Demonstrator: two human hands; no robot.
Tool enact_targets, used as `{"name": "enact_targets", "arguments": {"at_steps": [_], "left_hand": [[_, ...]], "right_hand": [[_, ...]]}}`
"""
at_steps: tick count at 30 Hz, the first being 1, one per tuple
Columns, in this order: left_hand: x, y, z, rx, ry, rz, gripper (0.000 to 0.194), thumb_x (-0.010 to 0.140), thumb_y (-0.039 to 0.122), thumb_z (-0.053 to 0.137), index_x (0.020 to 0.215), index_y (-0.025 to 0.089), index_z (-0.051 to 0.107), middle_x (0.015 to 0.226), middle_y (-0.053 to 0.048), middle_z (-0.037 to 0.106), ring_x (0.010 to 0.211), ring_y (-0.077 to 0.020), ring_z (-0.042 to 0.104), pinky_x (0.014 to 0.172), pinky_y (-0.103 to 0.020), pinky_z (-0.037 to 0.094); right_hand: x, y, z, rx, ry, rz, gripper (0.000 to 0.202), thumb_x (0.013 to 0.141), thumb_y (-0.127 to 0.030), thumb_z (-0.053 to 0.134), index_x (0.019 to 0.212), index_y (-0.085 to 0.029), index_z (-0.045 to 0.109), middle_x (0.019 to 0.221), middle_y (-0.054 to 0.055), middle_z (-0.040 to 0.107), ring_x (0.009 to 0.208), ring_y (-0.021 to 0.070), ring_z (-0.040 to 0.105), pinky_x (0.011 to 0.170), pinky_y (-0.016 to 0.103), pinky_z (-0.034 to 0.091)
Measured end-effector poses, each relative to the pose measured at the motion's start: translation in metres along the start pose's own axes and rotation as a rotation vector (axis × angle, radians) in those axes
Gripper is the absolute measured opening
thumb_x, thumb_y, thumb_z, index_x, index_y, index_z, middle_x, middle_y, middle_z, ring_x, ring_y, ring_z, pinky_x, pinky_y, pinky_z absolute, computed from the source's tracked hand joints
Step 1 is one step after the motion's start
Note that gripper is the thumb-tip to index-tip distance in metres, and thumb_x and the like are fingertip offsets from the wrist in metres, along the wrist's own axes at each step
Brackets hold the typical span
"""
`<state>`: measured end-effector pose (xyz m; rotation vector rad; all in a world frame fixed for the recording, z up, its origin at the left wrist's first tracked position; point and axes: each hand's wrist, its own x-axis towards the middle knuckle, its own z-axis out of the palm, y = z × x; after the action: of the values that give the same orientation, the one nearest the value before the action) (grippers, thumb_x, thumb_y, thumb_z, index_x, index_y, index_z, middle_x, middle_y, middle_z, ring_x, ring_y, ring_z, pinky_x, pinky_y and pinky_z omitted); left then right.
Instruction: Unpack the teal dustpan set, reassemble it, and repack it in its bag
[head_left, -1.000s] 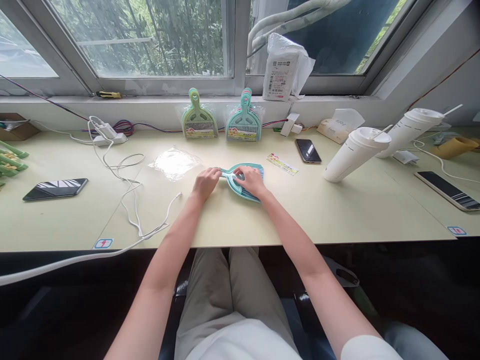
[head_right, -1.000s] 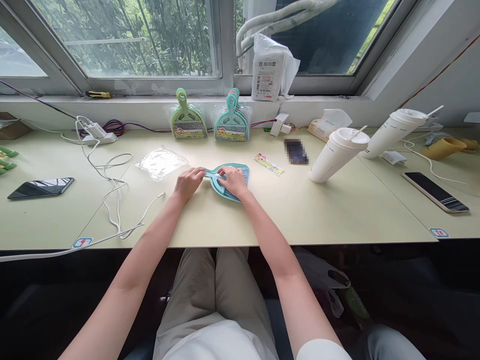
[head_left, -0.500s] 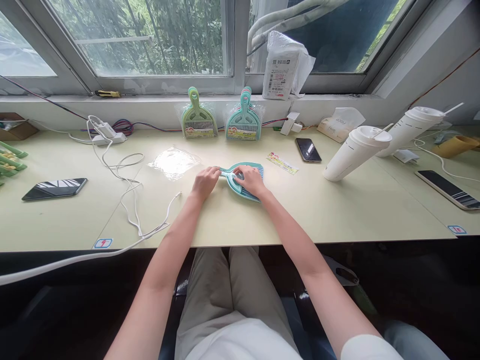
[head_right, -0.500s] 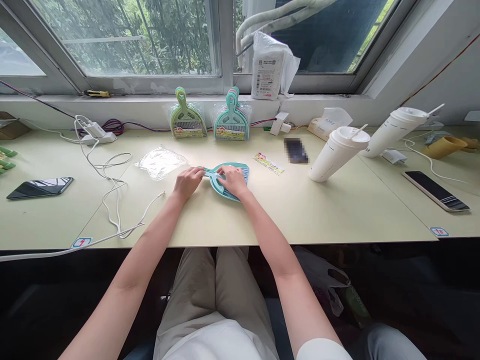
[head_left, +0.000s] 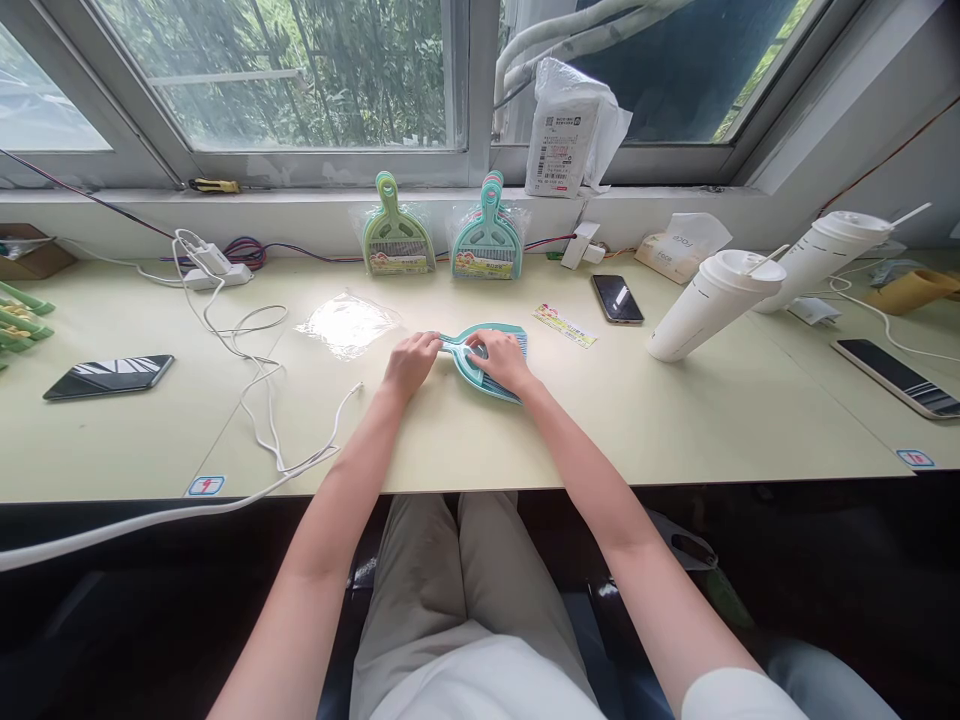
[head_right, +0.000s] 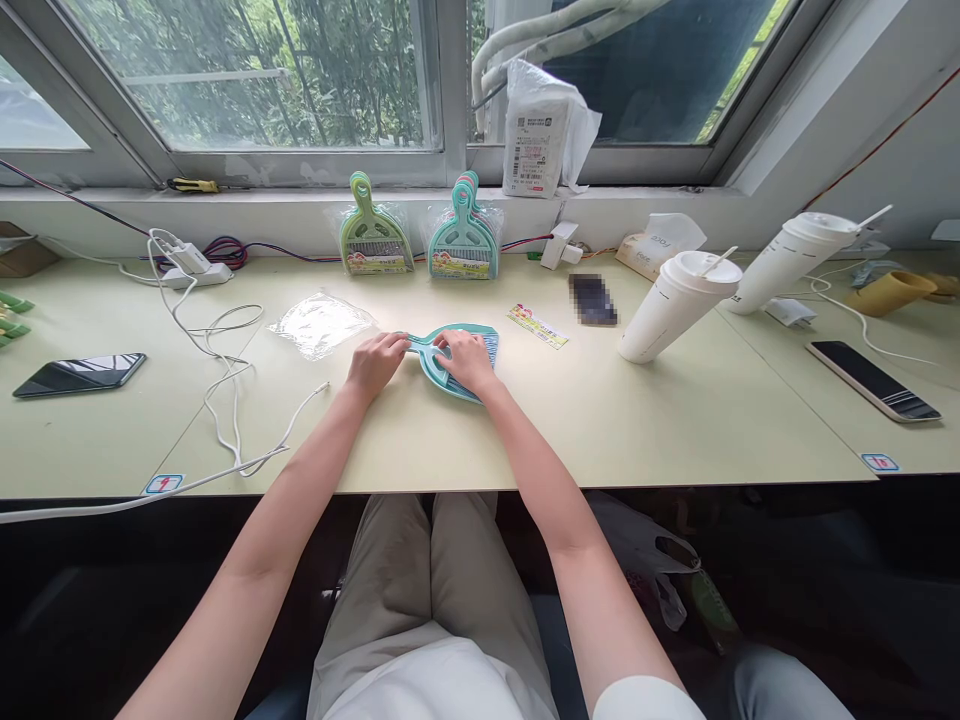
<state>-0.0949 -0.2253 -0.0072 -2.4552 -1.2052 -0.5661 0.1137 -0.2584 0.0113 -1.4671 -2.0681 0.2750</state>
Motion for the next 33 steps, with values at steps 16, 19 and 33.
{"name": "enact_targets", "arguments": {"at_steps": [16,19,33], "left_hand": [[0.0006,0.0008,-0.0003,-0.043,0.005,-0.027,0.031,0.087,0.008,0.044,0.100,0.021,0.069,0.115,-0.008,0.067,0.105,-0.0227,0.062,0.080,-0.035,0.051],[0.0004,0.0000,0.0014,-0.059,0.019,-0.029,0.031,0.087,0.008,0.044,0.100,0.021,0.069,0.114,-0.008,0.068,0.104,-0.0225,0.062,0.080,-0.035,0.051],[0.0007,-0.0006,0.0024,-0.041,0.051,-0.012,0.030,0.088,0.009,0.044,0.099,0.020,0.069,0.112,-0.008,0.068,0.102,-0.0219,0.063,0.077,-0.034,0.051]], "right_hand": [[0.0002,-0.0002,-0.0001,-0.002,0.006,-0.002,0.017,0.085,-0.025,0.055,0.099,-0.023,0.062,0.099,0.004,0.069,0.100,0.0225,0.058,0.087,0.035,0.033],[0.0003,0.0006,0.0008,-0.005,0.014,-0.007,0.016,0.084,-0.025,0.055,0.099,-0.023,0.062,0.099,0.003,0.069,0.100,0.0223,0.058,0.087,0.035,0.033],[0.0008,0.0024,0.0027,-0.010,0.019,-0.016,0.017,0.085,-0.026,0.054,0.101,-0.023,0.061,0.099,0.004,0.069,0.100,0.0232,0.058,0.086,0.036,0.033]]}}
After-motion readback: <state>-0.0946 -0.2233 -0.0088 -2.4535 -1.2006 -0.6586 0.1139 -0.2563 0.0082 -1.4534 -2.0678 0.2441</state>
